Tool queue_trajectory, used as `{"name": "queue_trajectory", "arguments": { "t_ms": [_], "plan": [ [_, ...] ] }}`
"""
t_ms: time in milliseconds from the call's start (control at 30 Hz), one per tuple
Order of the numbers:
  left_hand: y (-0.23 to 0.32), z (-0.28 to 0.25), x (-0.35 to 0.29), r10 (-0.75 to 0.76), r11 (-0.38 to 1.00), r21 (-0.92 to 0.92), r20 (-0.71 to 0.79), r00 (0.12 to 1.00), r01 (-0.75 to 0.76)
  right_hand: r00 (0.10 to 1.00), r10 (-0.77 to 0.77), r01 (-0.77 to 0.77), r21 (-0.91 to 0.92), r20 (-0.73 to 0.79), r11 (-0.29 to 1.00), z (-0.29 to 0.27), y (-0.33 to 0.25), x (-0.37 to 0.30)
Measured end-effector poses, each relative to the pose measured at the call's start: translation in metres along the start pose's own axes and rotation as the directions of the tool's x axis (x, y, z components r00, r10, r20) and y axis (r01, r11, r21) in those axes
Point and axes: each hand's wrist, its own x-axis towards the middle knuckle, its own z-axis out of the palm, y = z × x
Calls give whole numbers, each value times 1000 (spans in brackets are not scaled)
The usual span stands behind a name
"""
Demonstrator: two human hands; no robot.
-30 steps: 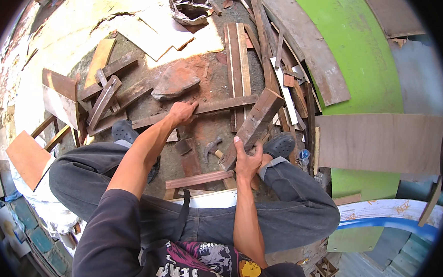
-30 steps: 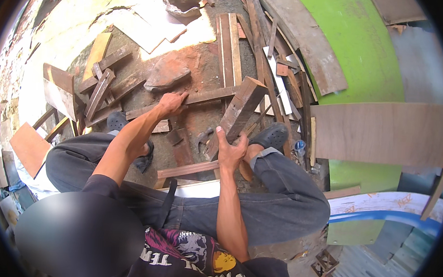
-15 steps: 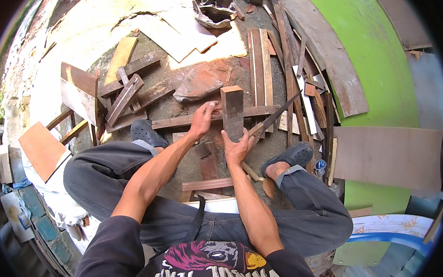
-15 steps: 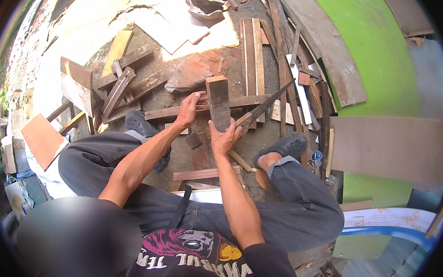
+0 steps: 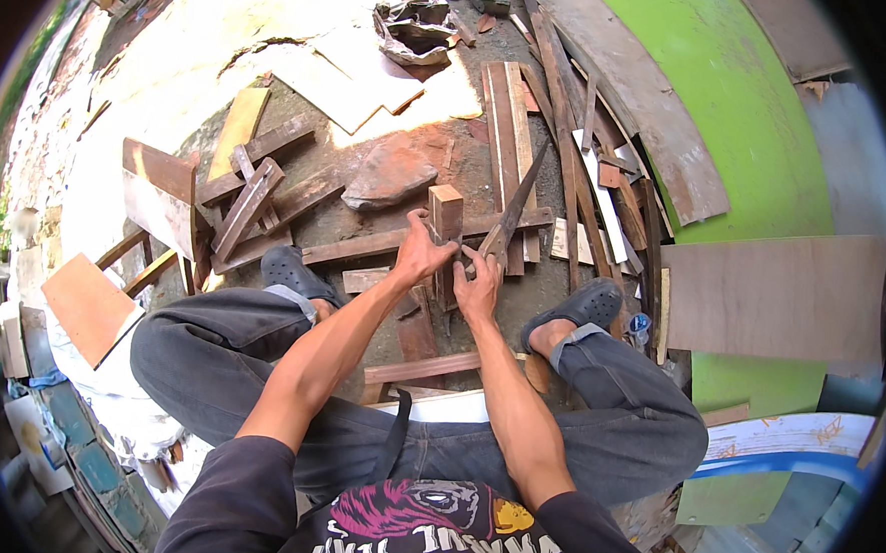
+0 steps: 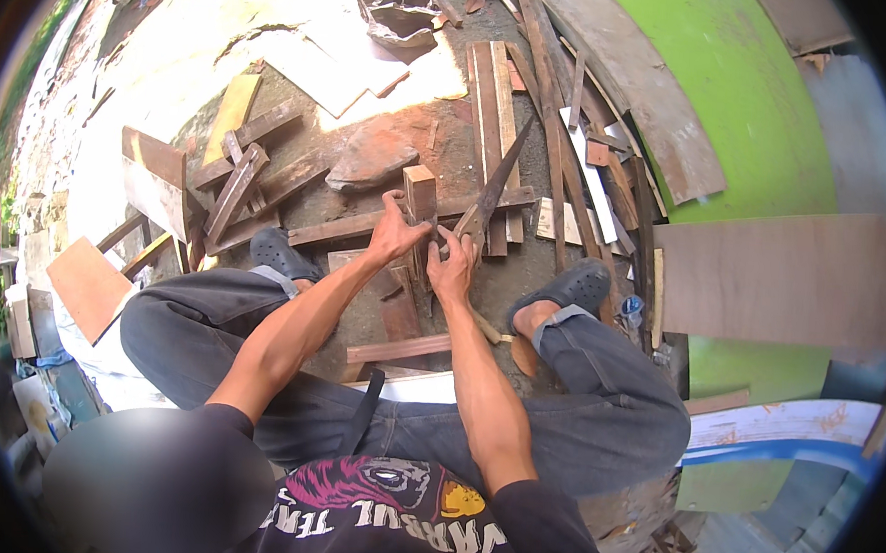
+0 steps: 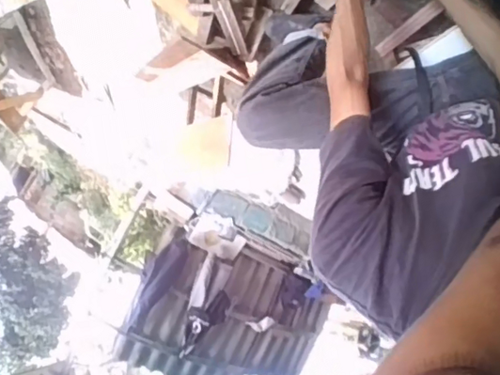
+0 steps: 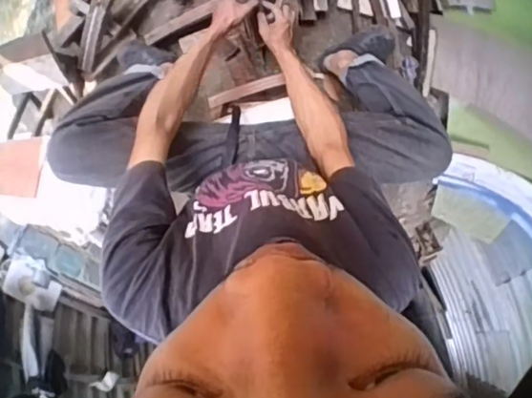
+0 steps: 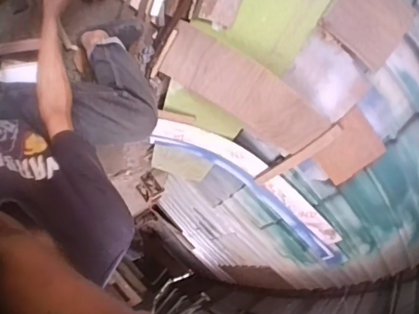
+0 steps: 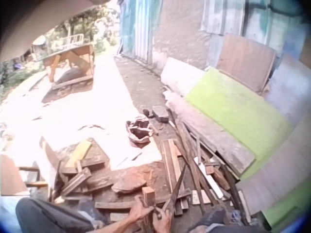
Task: The person sits cross-legged on the ground and uses a hand saw to cut a small piece of wood. They hold the wood with their left hand and saw with their right hand, then inspect the cut piece and place it aside.
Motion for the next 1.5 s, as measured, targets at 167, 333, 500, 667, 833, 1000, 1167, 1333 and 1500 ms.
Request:
{"name": "queue_trajectory", "arguments": {
  "t_ms": [167,333,500,667,833,1000,1167,1333,1500],
  "plan": [
    [-4,-3,13,187,963,202,-25,982,-178,994,-31,41,101,-103,994,-23,2,8],
    [-11,-21,26,123,986,104,78,989,-131,980,74,-36,203,-182,979,-56,-6,16],
    [-21,-25,29,151,987,-78,209,966,-138,969,133,-85,222,-210,971,-105,-29,11],
    [-42,-12,40,260,965,-63,111,959,-254,964,166,-111,250,-210,962,-140,-62,-5],
    [-38,-14,44,269,960,15,240,933,-281,962,220,-168,278,-165,946,-177,-85,-48],
    [-47,-12,54,322,944,-135,171,931,-301,954,287,-238,371,-84,898,-186,-106,-81],
    [-37,-7,46,235,971,7,140,962,-238,949,300,-233,417,-101,878,-197,-138,-83],
    [-30,-6,34,122,986,88,173,977,-139,968,148,-77,320,-202,944,-212,-129,-72],
    [-44,-15,33,141,982,93,202,969,-163,952,-28,19,-32,-305,999,-179,-106,-25]
  ]
}}
